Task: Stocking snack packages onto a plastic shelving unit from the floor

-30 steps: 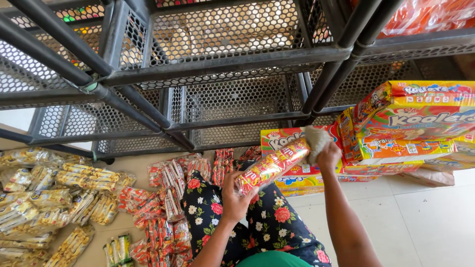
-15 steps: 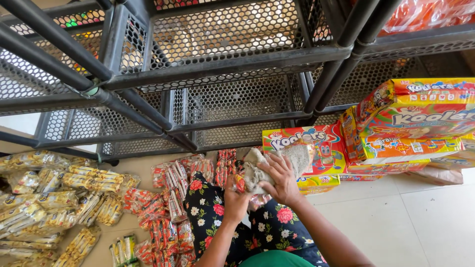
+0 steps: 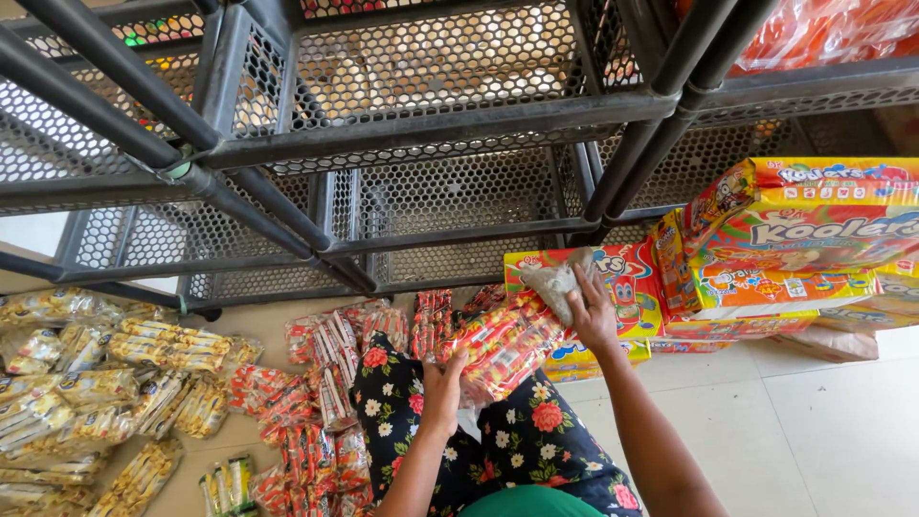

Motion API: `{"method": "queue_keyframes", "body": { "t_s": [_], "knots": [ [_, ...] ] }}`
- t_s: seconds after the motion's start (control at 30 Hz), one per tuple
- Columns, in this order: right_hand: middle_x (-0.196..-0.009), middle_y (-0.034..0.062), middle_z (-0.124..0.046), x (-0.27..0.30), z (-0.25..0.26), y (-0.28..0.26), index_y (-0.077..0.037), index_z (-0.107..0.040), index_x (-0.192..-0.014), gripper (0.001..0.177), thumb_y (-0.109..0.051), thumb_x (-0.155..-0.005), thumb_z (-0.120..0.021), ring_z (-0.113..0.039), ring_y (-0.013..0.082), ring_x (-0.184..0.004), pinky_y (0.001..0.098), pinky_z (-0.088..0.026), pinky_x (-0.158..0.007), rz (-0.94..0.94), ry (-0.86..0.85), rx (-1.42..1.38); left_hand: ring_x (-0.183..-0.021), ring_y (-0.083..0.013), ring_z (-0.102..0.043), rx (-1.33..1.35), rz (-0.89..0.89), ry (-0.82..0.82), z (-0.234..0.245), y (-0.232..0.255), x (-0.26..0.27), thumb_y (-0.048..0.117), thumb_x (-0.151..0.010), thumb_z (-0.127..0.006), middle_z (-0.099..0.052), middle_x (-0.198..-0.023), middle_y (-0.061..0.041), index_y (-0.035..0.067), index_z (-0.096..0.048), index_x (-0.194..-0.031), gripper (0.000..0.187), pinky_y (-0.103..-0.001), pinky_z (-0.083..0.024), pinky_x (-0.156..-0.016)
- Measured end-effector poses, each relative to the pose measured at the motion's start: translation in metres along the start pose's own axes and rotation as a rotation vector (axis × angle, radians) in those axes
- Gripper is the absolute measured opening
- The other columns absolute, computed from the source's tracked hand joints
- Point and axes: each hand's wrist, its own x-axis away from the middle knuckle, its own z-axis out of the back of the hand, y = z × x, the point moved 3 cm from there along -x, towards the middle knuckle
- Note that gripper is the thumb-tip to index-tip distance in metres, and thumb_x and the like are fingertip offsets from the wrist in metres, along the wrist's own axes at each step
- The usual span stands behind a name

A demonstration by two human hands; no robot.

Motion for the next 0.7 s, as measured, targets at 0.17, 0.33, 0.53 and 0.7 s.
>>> {"method": "queue_keyframes", "body": {
  "t_s": [0.17,0.33,0.53,0.7],
  "knots": [
    [-0.165,0.0128,-0.036,0.015,-0.014,-0.030,-0.013,-0.064,-0.137,0.056,-0.048,-0.095,-0.053,-0.022,0.0460,-0.153,0.0803,-0.020,-0.111,0.067,0.007,0.052,-0.060,-0.0176,-0.057,-0.136,-0.030,0.025,0.007,-0.010,-0.011,0.045,-0.088,-0.071,-0.044,-0.086,-0.007,0.005,-0.039,-0.096,0.052,-0.031,-0.051,-0.048],
    [-0.146,0.0232,-0.055,0.039,0.008,-0.079,-0.004,-0.055,-0.142,0.047,-0.023,-0.099,-0.054,-0.068,0.0338,-0.099,0.0448,-0.045,-0.085,-0.084,-0.014,-0.063,-0.041,-0.0122,-0.046,-0.149,-0.088,0.004,0.018,-0.018,-0.017,0.048,-0.086,-0.076,-0.043,-0.064,0.001,0.014,-0.041,-0.072,0.051,-0.030,-0.039,-0.035],
    [-0.159,0.0264,-0.032,0.091,-0.024,-0.127,0.001,-0.050,-0.145,0.063,-0.034,-0.093,-0.059,-0.017,0.0435,-0.152,0.0667,-0.019,-0.112,0.246,-0.259,0.008,-0.082,-0.0239,-0.060,-0.119,-0.006,-0.006,0.007,-0.025,-0.016,0.028,-0.099,-0.055,-0.056,-0.103,-0.012,0.005,-0.047,-0.120,0.033,-0.039,-0.054,-0.069],
    [-0.170,0.0052,-0.001,0.062,-0.042,-0.105,-0.020,-0.026,-0.157,0.069,-0.053,-0.099,-0.037,0.014,0.0297,-0.154,0.0618,0.028,-0.115,0.048,-0.515,0.538,-0.071,-0.0196,-0.052,-0.209,0.010,0.075,0.015,-0.035,-0.019,0.028,-0.096,-0.060,-0.047,-0.087,-0.010,-0.004,-0.049,-0.098,0.034,-0.033,-0.050,-0.060]
  ]
}}
